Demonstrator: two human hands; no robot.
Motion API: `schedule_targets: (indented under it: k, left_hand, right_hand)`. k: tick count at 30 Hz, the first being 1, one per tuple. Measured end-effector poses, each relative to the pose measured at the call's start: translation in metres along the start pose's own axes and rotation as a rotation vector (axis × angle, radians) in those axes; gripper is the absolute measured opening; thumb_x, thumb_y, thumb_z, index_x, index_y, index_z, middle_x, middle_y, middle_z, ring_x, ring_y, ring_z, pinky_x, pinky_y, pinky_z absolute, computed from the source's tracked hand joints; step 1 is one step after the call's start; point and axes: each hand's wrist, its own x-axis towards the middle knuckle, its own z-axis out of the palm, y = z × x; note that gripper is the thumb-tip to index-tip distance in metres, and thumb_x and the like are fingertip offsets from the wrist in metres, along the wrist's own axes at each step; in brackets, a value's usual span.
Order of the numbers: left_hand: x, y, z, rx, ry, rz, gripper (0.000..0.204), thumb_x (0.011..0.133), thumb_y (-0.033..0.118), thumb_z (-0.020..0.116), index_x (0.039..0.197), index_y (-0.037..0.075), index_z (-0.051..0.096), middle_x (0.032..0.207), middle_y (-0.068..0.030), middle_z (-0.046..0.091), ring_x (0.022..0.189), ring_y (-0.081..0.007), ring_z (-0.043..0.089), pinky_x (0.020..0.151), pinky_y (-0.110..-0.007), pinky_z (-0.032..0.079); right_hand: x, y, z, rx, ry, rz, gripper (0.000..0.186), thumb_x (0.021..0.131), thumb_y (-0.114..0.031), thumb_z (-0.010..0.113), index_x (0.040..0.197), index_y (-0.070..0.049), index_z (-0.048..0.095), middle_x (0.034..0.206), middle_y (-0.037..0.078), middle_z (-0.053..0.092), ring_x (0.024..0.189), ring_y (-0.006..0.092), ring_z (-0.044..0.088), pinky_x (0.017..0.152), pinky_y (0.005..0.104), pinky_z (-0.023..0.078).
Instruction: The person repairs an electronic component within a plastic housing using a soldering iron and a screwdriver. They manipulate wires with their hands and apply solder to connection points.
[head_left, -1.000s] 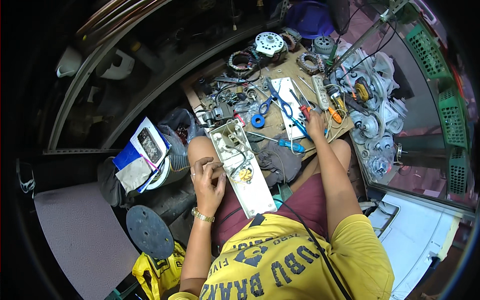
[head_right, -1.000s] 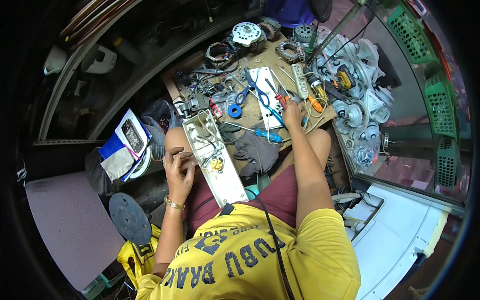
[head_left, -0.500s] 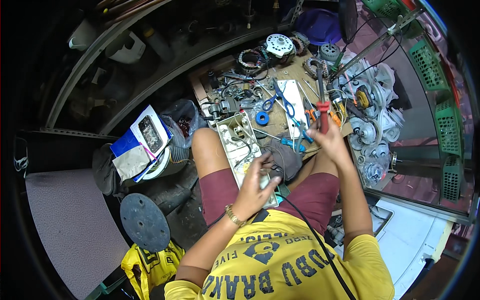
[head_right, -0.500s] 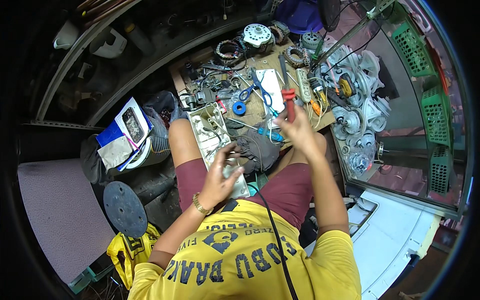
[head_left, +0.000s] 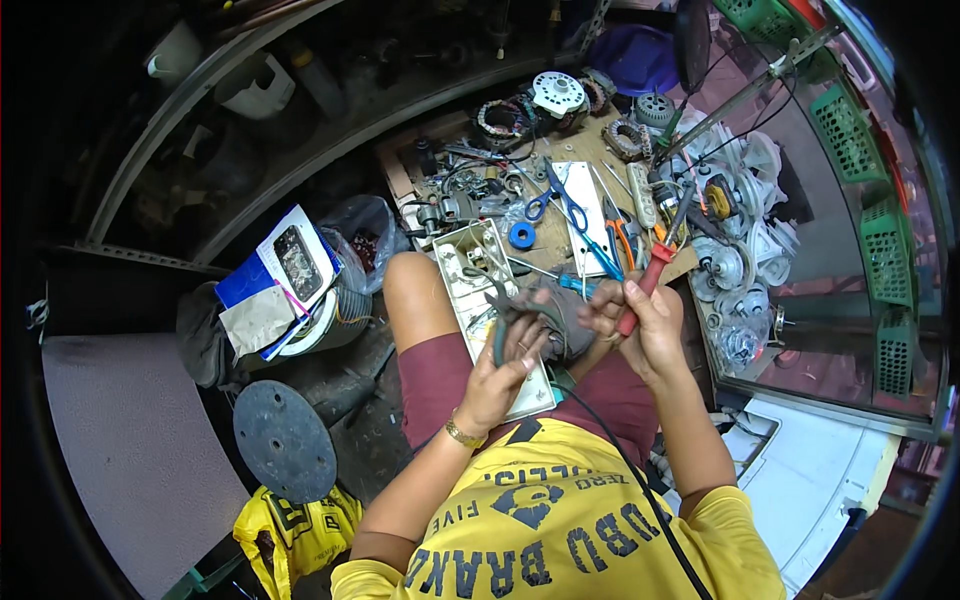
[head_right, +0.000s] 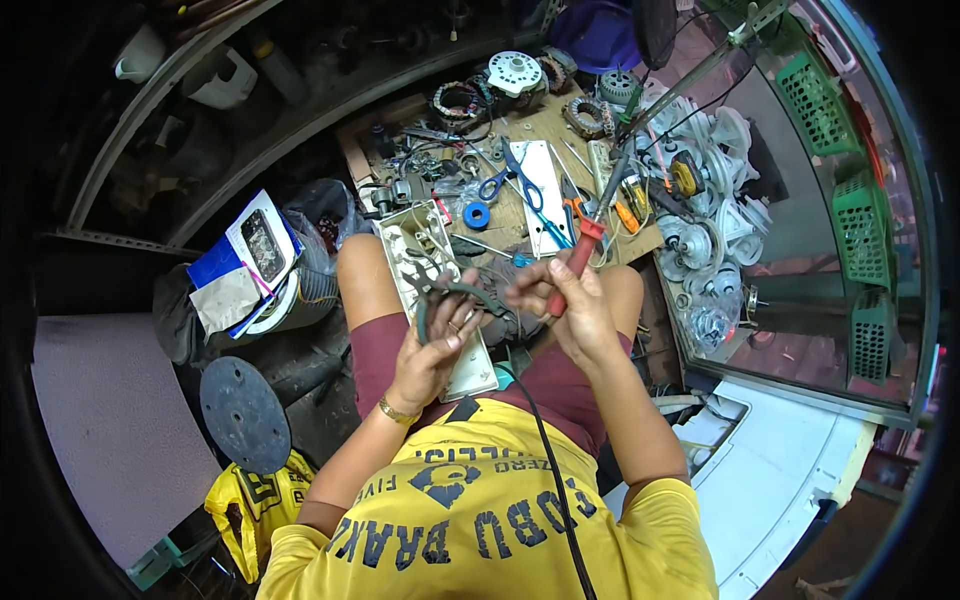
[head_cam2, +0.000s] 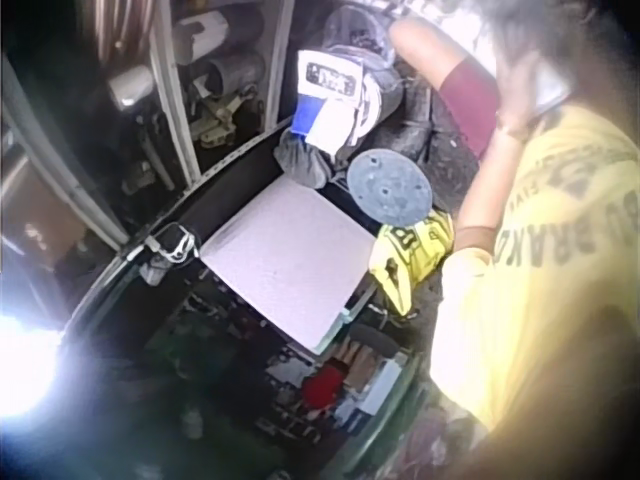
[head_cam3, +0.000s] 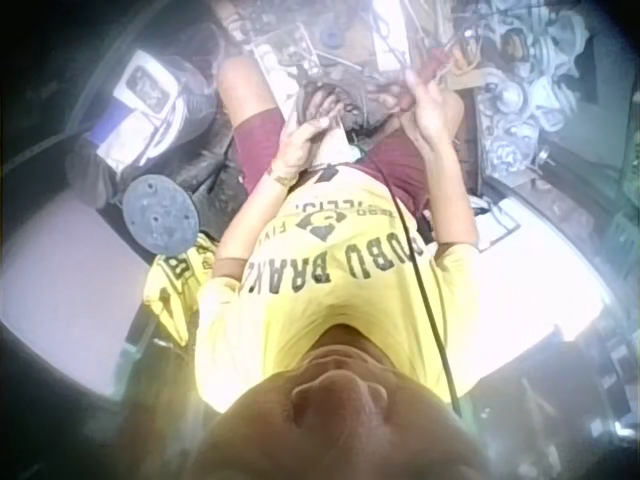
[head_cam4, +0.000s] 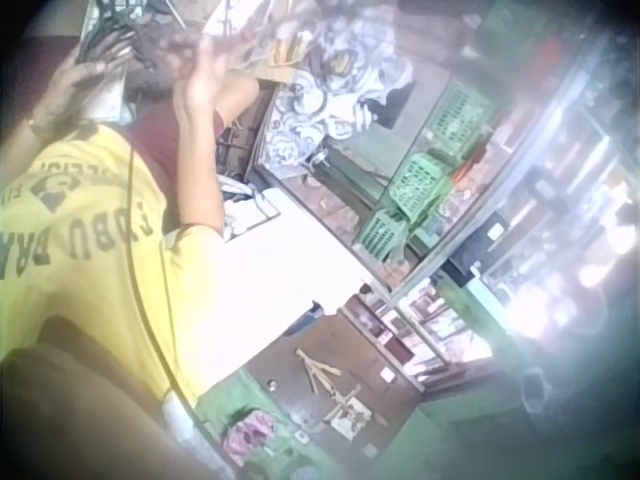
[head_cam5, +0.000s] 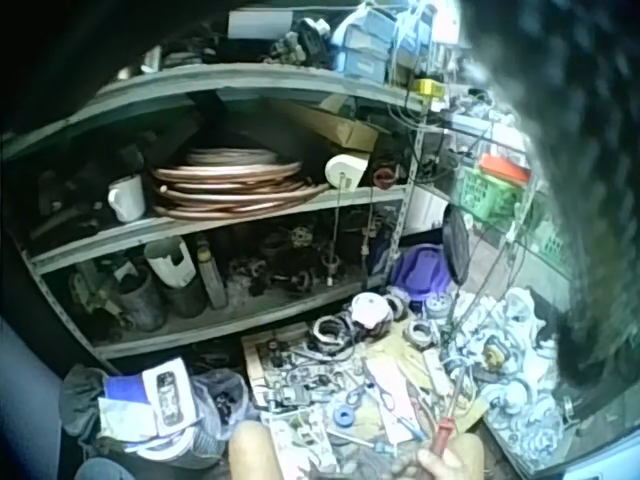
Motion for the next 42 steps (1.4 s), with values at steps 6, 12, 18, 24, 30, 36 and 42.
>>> schedule_targets:
  k: [6, 12, 18, 24, 30, 36, 42]
  left_hand:
    - [0.016, 0.015, 0.003, -0.218, 0.007, -0.007, 0.087, 0.09, 0.012, 0.064, 0.167, 0.013, 0.024, 0.169, -0.0179, 0.035, 0.159, -0.0349, 0.032, 0.128, -0.052, 0.028]
    - [-0.002, 0.054, -0.033, 0.003, 0.173, -0.006, 0.083, 0.087, 0.013, 0.061, 0.164, 0.01, 0.031, 0.136, -0.007, 0.053, 0.129, -0.0279, 0.059, 0.117, -0.057, 0.046]
    - [-0.01, 0.097, -0.053, 0.577, 0.208, -0.19, 0.08, 0.087, 0.012, 0.059, 0.162, 0.004, 0.035, 0.119, -0.0038, 0.052, 0.098, -0.0137, 0.052, 0.084, -0.028, 0.048]
    - [-0.008, 0.081, -0.053, 0.633, 0.242, -0.072, 0.065, 0.088, 0.013, 0.062, 0.145, 0.003, 0.034, 0.114, -0.0076, 0.056, 0.089, -0.0131, 0.05, 0.08, -0.028, 0.044]
    - [-0.019, 0.08, -0.059, 0.626, 0.306, -0.098, 0.054, 0.088, 0.013, 0.063, 0.137, 0.005, 0.039, 0.106, -0.007, 0.055, 0.091, -0.013, 0.05, 0.08, -0.027, 0.044]
    - [-0.021, 0.098, -0.056, 0.782, 0.336, 0.062, 0.04, 0.088, 0.017, 0.066, 0.126, 0.005, 0.056, 0.116, -0.006, 0.055, 0.103, -0.0147, 0.052, 0.094, -0.029, 0.045]
    - [-0.012, 0.114, -0.066, 0.998, 0.16, 0.085, 0.039, 0.088, 0.02, 0.069, 0.12, 0.0, 0.06, 0.121, -0.0092, 0.056, 0.108, -0.0216, 0.053, 0.098, -0.036, 0.044]
  right_hand:
    - [-0.006, -0.013, 0.0, -0.283, 0.049, 0.049, 0.032, 0.109, -0.019, 0.059, 0.133, -0.008, 0.041, 0.088, 0.007, 0.056, 0.063, 0.0113, 0.05, 0.057, 0.0257, 0.044]
    - [-0.032, -0.037, -0.042, -0.343, 0.102, -0.187, 0.027, 0.107, -0.016, 0.058, 0.132, -0.009, 0.051, 0.104, 0.012, 0.067, 0.064, 0.0124, 0.058, 0.057, 0.0249, 0.047]
    - [-0.033, -0.09, -0.063, -0.514, 0.013, -0.38, 0.049, 0.097, -0.002, 0.042, 0.14, 0.01, 0.062, 0.131, 0.021, 0.067, 0.107, 0.033, 0.074, 0.105, 0.0436, 0.056]
    - [0.025, -0.155, -0.066, -1.54, 0.004, -0.903, 0.082, 0.075, 0.024, 0.049, 0.148, -0.01, 0.063, 0.127, 0.025, 0.065, 0.111, 0.0402, 0.071, 0.102, 0.0417, 0.053]
    - [0.065, -0.243, -0.103, -2.435, 0.363, -0.933, 0.031, 0.092, -0.011, 0.067, 0.123, -0.015, 0.07, 0.116, 0.009, 0.067, 0.106, 0.0322, 0.069, 0.081, 0.0442, 0.061]
    - [0.043, -0.325, -0.155, -2.382, 0.423, -0.61, 0.028, 0.091, -0.028, 0.077, 0.109, -0.01, 0.065, 0.101, 0.012, 0.074, 0.091, 0.0369, 0.071, 0.071, 0.0463, 0.056]
    - [0.007, -0.27, -0.214, -0.997, 0.369, -0.049, 0.027, 0.098, -0.035, 0.073, 0.096, -0.011, 0.06, 0.074, -0.003, 0.057, 0.057, 0.0091, 0.052, 0.05, 0.0322, 0.045]
